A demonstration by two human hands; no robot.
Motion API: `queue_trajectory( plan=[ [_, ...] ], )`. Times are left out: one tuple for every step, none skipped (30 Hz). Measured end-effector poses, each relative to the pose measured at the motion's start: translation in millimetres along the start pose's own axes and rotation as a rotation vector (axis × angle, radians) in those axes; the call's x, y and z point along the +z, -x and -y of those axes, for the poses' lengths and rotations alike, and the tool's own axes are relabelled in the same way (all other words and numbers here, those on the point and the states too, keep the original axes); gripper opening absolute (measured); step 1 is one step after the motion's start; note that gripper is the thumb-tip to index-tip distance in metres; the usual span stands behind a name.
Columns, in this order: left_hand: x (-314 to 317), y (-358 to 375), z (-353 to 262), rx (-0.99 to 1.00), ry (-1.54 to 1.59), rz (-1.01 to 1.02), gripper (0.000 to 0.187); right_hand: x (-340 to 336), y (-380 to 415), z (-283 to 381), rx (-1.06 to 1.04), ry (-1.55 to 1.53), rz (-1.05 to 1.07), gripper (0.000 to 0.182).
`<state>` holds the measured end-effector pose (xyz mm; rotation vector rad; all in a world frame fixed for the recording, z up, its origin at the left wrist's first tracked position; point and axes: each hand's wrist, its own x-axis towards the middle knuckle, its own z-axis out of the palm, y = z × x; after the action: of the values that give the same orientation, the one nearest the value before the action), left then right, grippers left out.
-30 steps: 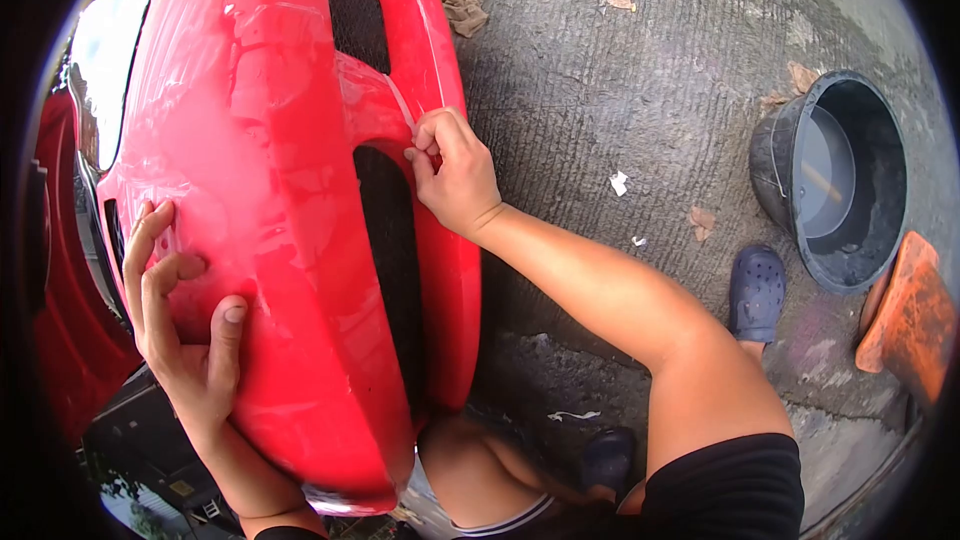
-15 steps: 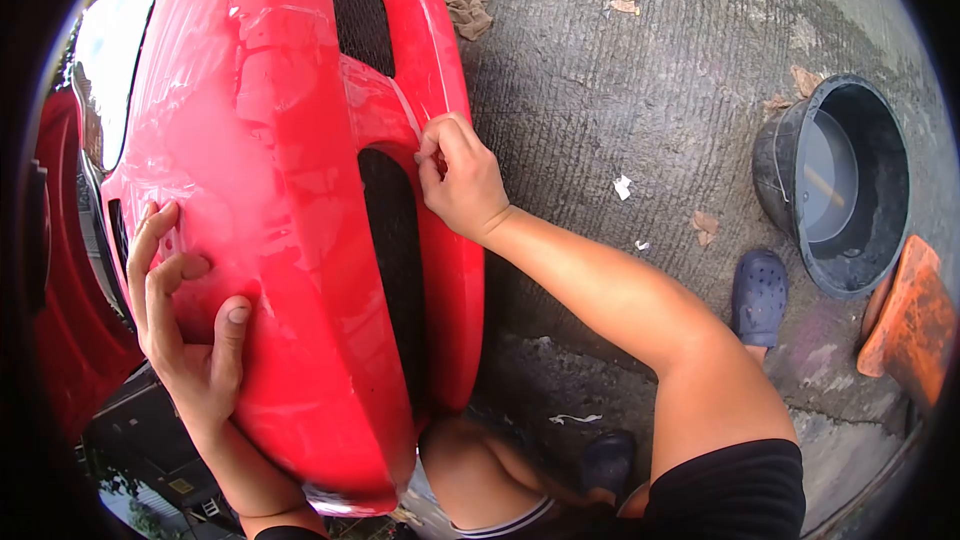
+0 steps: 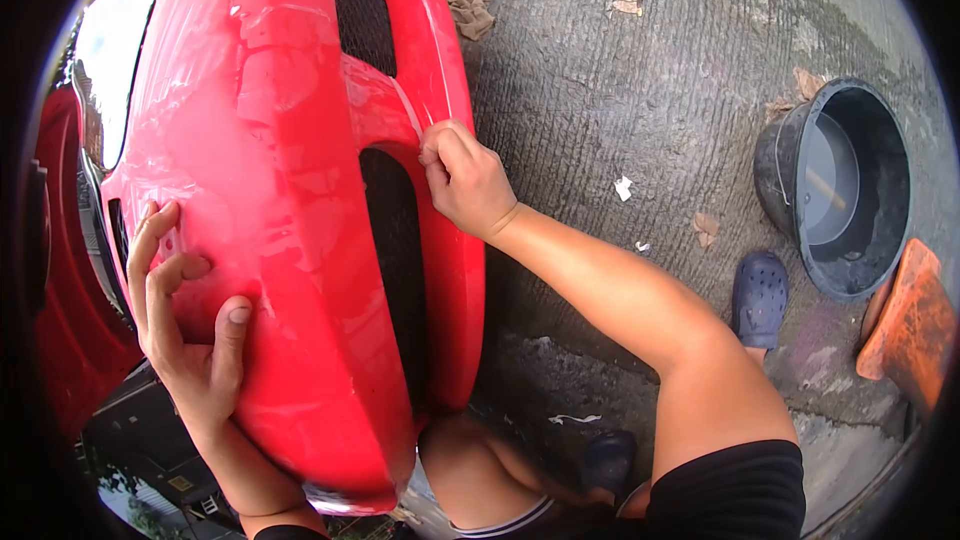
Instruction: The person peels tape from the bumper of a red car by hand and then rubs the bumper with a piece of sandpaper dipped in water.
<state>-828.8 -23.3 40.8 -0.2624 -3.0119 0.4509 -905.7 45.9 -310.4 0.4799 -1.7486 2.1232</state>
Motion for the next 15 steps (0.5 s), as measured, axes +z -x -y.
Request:
queue_trajectory(
  plan=[
    [0.2, 0.0, 0.0, 0.001, -0.001, -0.001, 0.055, -1.2, -1.1, -0.5, -0.015, -0.006, -0.012, 0.026],
    [0.3, 0.0, 0.2, 0.002, -0.003, -0.002, 0.055, -2.1, -1.4, -1.1, -0.030, -0.013, -0.024, 0.024],
    [0.4, 0.5, 0.4, 0.001, -0.005, -0.003, 0.056, -2.5, -1.2, -1.0, -0.034, -0.009, -0.017, 0.024],
    [0.6, 1.5, 0.1, -0.008, -0.001, -0.001, 0.056, -2.7, -0.3, -0.4, -0.036, -0.007, -0.008, 0.024],
    [0.6, 2.0, -0.6, -0.016, 0.002, 0.000, 0.056, -2.8, 1.3, -1.1, -0.039, -0.005, -0.001, 0.024],
    [0.3, 1.5, -0.9, -0.023, 0.005, -0.002, 0.056, -4.3, 3.4, -1.8, -0.039, -0.022, 0.034, 0.024],
    [-0.3, 0.6, -0.4, -0.010, -0.002, -0.004, 0.056, -6.7, 6.1, -2.4, -0.041, -0.039, 0.067, 0.024],
    [-0.4, -0.1, 0.4, 0.003, -0.007, -0.005, 0.056, -8.5, 5.3, -0.6, -0.041, -0.054, 0.101, 0.024],
    [0.2, -0.2, 0.9, 0.015, -0.010, -0.003, 0.056, -7.9, 3.2, -0.8, -0.042, -0.049, 0.071, 0.024],
    [0.3, 0.2, 0.3, 0.010, -0.009, 0.012, 0.054, -6.3, 2.0, -1.4, -0.038, -0.045, 0.042, 0.024],
    [-1.3, 0.7, -1.0, 0.004, -0.010, 0.028, 0.053, -5.1, 2.1, -0.6, -0.034, -0.043, 0.014, 0.024],
    [-2.8, 1.5, -1.6, -0.004, -0.013, 0.040, 0.051, -5.4, 3.7, 0.0, -0.033, -0.021, 0.018, 0.026],
    [-3.0, 1.7, -1.0, 0.001, -0.009, 0.039, 0.051, -6.6, 3.4, 0.8, -0.036, 0.001, 0.020, 0.028],
    [-2.5, 0.9, -0.5, 0.009, -0.004, 0.035, 0.051, -7.6, 2.1, 0.6, -0.040, 0.023, 0.021, 0.030],
    [-2.0, 0.1, -0.2, 0.017, 0.000, 0.031, 0.051, -7.9, -0.2, -0.9, -0.045, 0.016, 0.023, 0.029]
  ],
)
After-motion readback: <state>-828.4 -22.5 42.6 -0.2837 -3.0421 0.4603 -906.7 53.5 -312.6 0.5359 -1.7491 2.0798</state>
